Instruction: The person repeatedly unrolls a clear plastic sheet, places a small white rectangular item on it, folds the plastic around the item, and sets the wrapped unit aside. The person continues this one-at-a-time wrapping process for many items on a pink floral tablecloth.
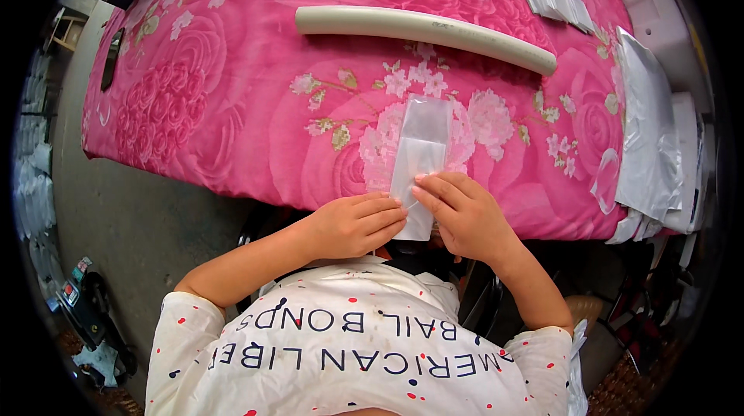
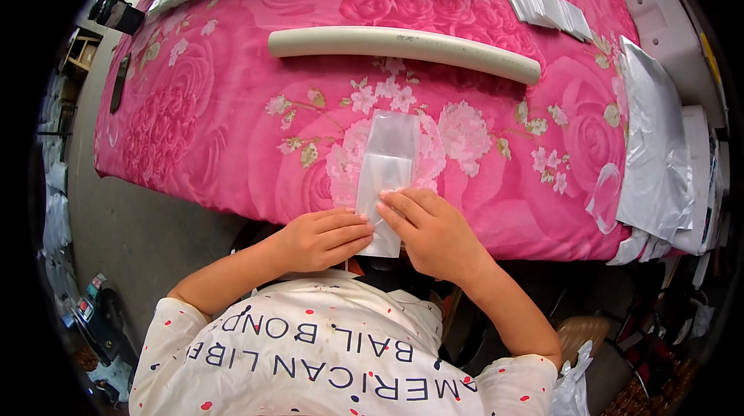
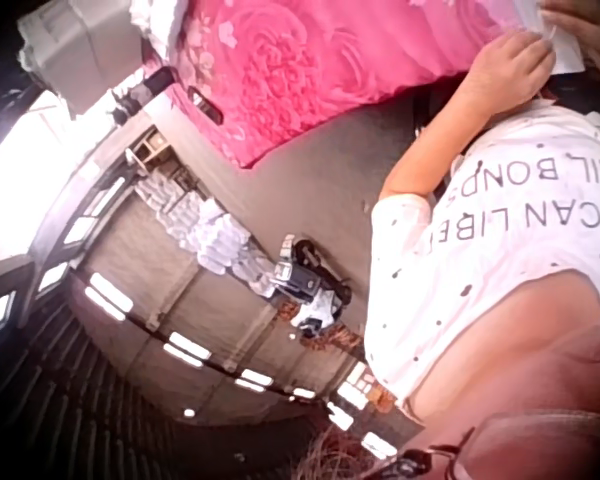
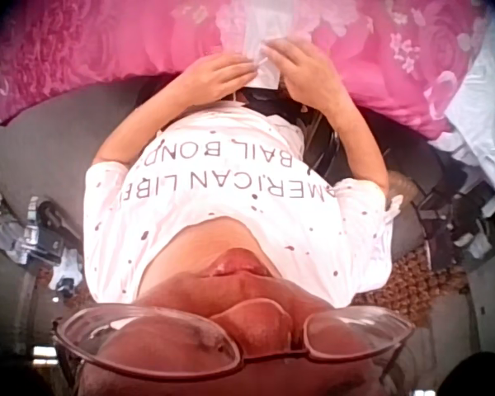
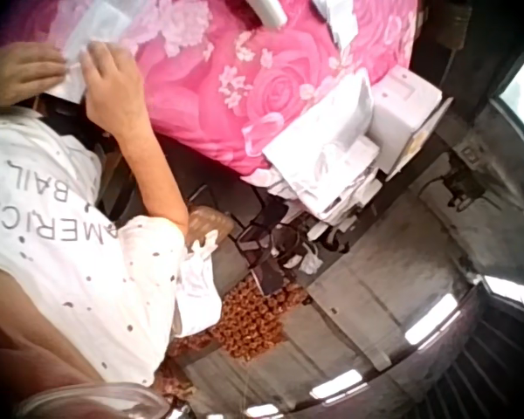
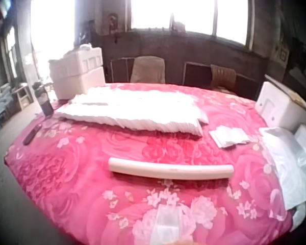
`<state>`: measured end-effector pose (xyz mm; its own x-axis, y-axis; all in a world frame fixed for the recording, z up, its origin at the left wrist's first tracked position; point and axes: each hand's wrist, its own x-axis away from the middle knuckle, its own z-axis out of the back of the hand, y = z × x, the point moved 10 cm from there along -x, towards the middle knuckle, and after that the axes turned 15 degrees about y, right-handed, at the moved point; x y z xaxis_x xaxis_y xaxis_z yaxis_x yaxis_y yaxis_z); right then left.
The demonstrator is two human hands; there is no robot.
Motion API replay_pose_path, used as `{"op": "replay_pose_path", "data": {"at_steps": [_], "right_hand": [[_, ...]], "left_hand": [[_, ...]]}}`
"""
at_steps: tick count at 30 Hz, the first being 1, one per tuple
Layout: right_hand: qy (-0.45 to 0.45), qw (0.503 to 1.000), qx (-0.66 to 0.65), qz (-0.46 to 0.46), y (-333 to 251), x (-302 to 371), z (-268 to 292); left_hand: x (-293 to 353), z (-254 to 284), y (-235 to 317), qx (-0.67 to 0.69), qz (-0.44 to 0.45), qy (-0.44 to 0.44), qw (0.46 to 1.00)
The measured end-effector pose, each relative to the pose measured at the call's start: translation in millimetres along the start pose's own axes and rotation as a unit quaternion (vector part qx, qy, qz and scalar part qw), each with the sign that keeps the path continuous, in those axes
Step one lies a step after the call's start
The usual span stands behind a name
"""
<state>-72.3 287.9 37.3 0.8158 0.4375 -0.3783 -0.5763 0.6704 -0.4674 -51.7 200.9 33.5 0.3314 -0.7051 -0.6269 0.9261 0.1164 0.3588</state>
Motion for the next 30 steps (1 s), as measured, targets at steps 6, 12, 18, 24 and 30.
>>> {"op": "replay_pose_path", "data": {"at_steps": [6, 12, 18, 24, 30], "right_hand": [[0.074, 0.997, 0.008, 0.008, 4, 4, 6], [0.13, 0.991, 0.021, 0.007, 5, 9, 7], [0.157, 0.987, 0.013, -0.02, 13, 13, 16], [0.202, 0.971, -0.051, -0.115, 32, 8, 25], [0.1, 0.897, -0.114, -0.415, 75, 10, 9]], "left_hand": [[-2, 15, -10, 0.09, 0.022, 0.059, 0.994], [-11, -1, -22, -0.04, 0.036, -0.01, 0.999], [-10, -2, -25, -0.042, 0.029, -0.001, 0.999], [-13, 3, -51, 0.071, 0.213, 0.03, 0.974], [-10, -1, -96, 0.125, 0.479, 0.085, 0.865]]}}
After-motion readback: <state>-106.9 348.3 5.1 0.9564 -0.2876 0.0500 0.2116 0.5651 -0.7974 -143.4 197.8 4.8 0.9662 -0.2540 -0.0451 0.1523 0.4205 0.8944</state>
